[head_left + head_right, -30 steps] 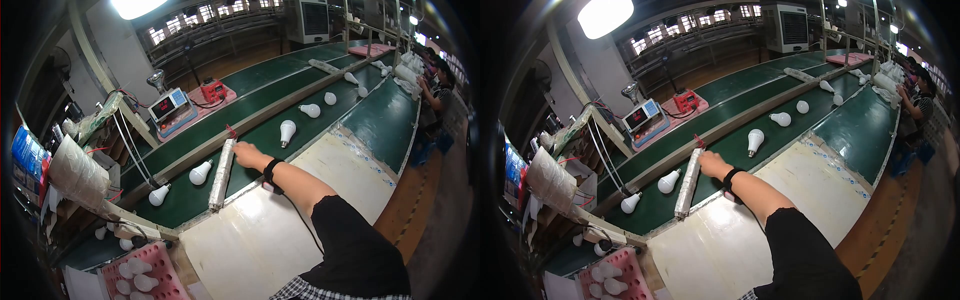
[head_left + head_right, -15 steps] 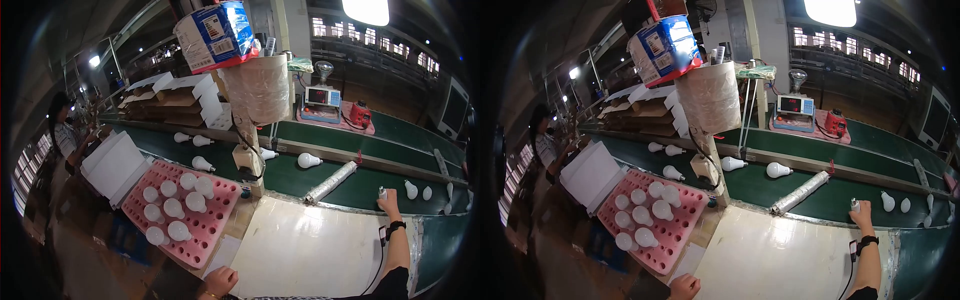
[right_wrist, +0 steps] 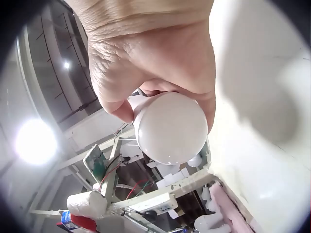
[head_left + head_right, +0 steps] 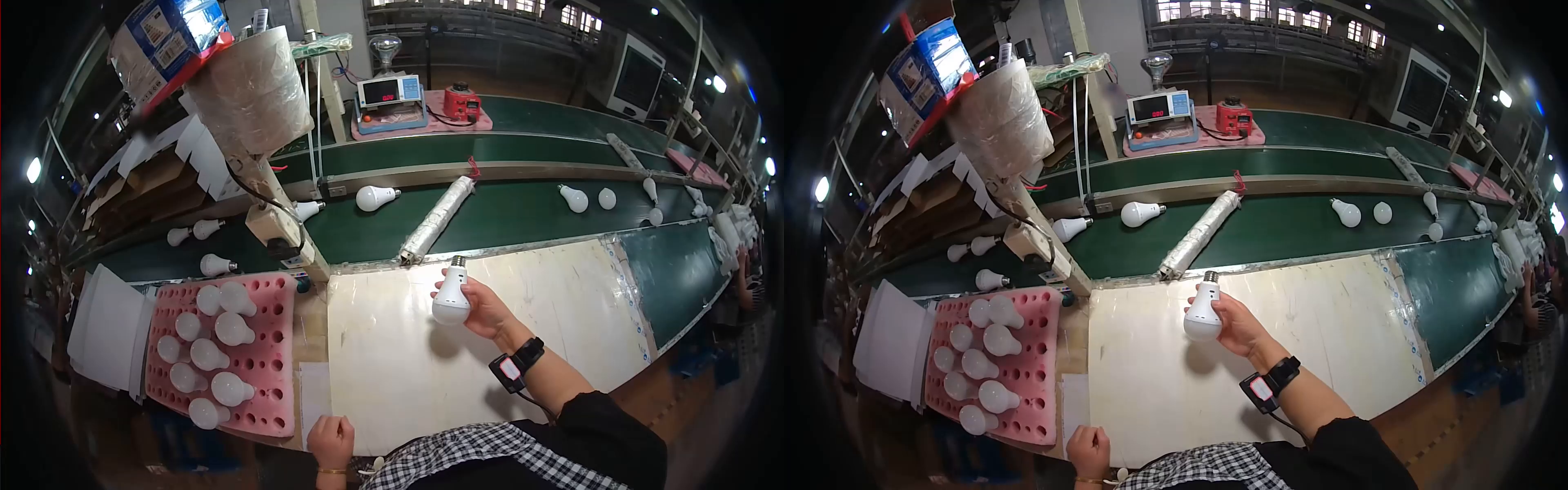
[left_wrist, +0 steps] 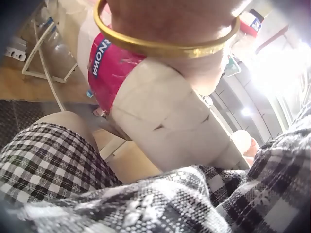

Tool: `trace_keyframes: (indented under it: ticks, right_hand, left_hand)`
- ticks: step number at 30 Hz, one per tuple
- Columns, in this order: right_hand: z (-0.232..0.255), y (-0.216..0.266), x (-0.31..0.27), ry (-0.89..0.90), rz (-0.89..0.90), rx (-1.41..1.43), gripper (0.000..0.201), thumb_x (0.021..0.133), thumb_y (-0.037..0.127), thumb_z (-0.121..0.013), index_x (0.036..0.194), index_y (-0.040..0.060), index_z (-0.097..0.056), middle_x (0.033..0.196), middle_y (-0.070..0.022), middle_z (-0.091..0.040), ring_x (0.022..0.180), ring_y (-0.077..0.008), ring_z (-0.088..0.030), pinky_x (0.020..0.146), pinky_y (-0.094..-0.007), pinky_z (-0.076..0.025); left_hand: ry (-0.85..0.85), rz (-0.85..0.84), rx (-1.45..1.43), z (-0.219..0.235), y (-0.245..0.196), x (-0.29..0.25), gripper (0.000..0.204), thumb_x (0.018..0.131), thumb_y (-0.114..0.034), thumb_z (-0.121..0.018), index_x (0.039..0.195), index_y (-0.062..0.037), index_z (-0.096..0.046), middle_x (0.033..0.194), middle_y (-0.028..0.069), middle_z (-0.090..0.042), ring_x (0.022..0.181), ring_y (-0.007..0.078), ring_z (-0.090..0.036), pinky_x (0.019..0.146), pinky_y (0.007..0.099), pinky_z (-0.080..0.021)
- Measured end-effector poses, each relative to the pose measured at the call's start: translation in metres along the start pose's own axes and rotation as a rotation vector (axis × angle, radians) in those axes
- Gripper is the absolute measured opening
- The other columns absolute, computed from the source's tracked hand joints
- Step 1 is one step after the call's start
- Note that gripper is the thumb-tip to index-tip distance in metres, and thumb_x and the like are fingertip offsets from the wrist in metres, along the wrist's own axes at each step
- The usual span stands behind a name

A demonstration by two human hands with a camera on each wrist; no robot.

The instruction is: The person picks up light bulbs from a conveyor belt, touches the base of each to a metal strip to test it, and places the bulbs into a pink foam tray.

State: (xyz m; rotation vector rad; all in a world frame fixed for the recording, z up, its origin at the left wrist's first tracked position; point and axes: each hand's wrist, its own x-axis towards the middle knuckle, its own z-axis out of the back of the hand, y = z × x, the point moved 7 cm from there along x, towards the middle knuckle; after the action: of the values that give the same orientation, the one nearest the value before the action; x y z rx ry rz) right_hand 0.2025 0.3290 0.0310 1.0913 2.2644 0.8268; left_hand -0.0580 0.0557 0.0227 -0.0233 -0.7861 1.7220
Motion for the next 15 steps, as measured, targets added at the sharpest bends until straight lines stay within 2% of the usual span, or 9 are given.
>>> trace_keyframes:
  ticks: [3, 5, 7, 9, 11, 12, 13, 15]
  right_hand:
    - [-0.002, -0.004, -0.001, 0.041, -0.007, 0.000, 0.051, 0.094, 0.027, -0.053, 0.139, 0.0072, -0.041, 0.125, -0.0112, -0.057, 0.115, -0.0255, -0.058, 0.101, -0.0409, -0.045]
    - [-0.001, -0.009, 0.000, -0.055, -0.026, -0.009, 0.050, 0.094, 0.029, -0.051, 0.138, 0.0062, -0.042, 0.121, -0.0115, -0.059, 0.115, -0.0266, -0.058, 0.102, -0.0413, -0.045]
    - [0.011, -0.014, 0.005, -0.021, 0.027, 0.033, 0.049, 0.094, 0.029, -0.051, 0.136, 0.0046, -0.044, 0.117, -0.0119, -0.061, 0.113, -0.0278, -0.059, 0.101, -0.0424, -0.045]
    - [0.014, -0.015, 0.006, -0.068, 0.077, -0.075, 0.048, 0.093, 0.030, -0.053, 0.132, 0.0024, -0.046, 0.110, -0.0122, -0.062, 0.107, -0.0275, -0.061, 0.097, -0.0442, -0.049]
    - [0.027, -0.020, 0.010, -0.119, 0.116, -0.066, 0.045, 0.093, 0.027, -0.051, 0.129, 0.0003, -0.046, 0.107, -0.0133, -0.061, 0.102, -0.0274, -0.062, 0.095, -0.0438, -0.050]
    - [0.028, -0.021, 0.008, -0.148, 0.081, -0.113, 0.045, 0.092, 0.030, -0.048, 0.129, 0.0041, -0.046, 0.105, -0.0112, -0.062, 0.101, -0.0285, -0.062, 0.094, -0.0408, -0.050]
    - [0.025, -0.025, 0.009, -0.120, 0.070, -0.124, 0.045, 0.092, 0.030, -0.048, 0.129, 0.0041, -0.046, 0.105, -0.0112, -0.062, 0.101, -0.0285, -0.062, 0.094, -0.0408, -0.050]
    - [0.032, -0.027, 0.006, -0.191, 0.038, -0.090, 0.046, 0.092, 0.030, -0.048, 0.129, 0.0036, -0.046, 0.105, -0.0116, -0.062, 0.099, -0.0292, -0.062, 0.091, -0.0421, -0.051]
  left_hand:
    - [0.004, -0.013, 0.011, -0.002, -0.002, 0.001, 0.015, 0.078, -0.010, -0.065, 0.067, -0.0063, -0.055, 0.063, 0.0104, -0.052, 0.057, 0.0315, -0.053, 0.051, 0.0418, -0.042]
    - [-0.019, -0.033, 0.009, -0.002, -0.001, 0.000, 0.016, 0.078, -0.011, -0.065, 0.067, -0.0072, -0.055, 0.064, 0.0102, -0.053, 0.057, 0.0312, -0.053, 0.051, 0.0413, -0.043]
    - [0.018, -0.031, 0.054, 0.002, -0.005, 0.003, 0.017, 0.078, -0.012, -0.066, 0.067, -0.0082, -0.054, 0.065, 0.0091, -0.054, 0.057, 0.0301, -0.055, 0.051, 0.0411, -0.044]
    - [-0.029, -0.042, 0.048, 0.009, -0.009, 0.005, 0.018, 0.079, -0.014, -0.067, 0.067, -0.0092, -0.054, 0.065, 0.0077, -0.055, 0.059, 0.0280, -0.057, 0.052, 0.0399, -0.046]
    - [-0.044, -0.040, 0.016, 0.016, -0.011, 0.006, 0.019, 0.080, -0.015, -0.067, 0.067, -0.0096, -0.055, 0.065, 0.0067, -0.055, 0.059, 0.0262, -0.058, 0.051, 0.0382, -0.046]
    - [-0.084, -0.008, 0.039, 0.020, -0.007, 0.004, 0.019, 0.080, -0.015, -0.067, 0.067, -0.0096, -0.055, 0.065, 0.0067, -0.055, 0.059, 0.0262, -0.058, 0.051, 0.0382, -0.046]
    - [-0.079, -0.024, 0.029, 0.018, -0.008, 0.003, 0.019, 0.080, -0.016, -0.067, 0.068, -0.0098, -0.055, 0.065, 0.0066, -0.055, 0.059, 0.0259, -0.058, 0.051, 0.0376, -0.046]
    - [-0.076, -0.046, 0.012, 0.016, -0.010, 0.005, 0.019, 0.080, -0.016, -0.067, 0.068, -0.0100, -0.055, 0.065, 0.0064, -0.055, 0.058, 0.0257, -0.058, 0.051, 0.0371, -0.046]
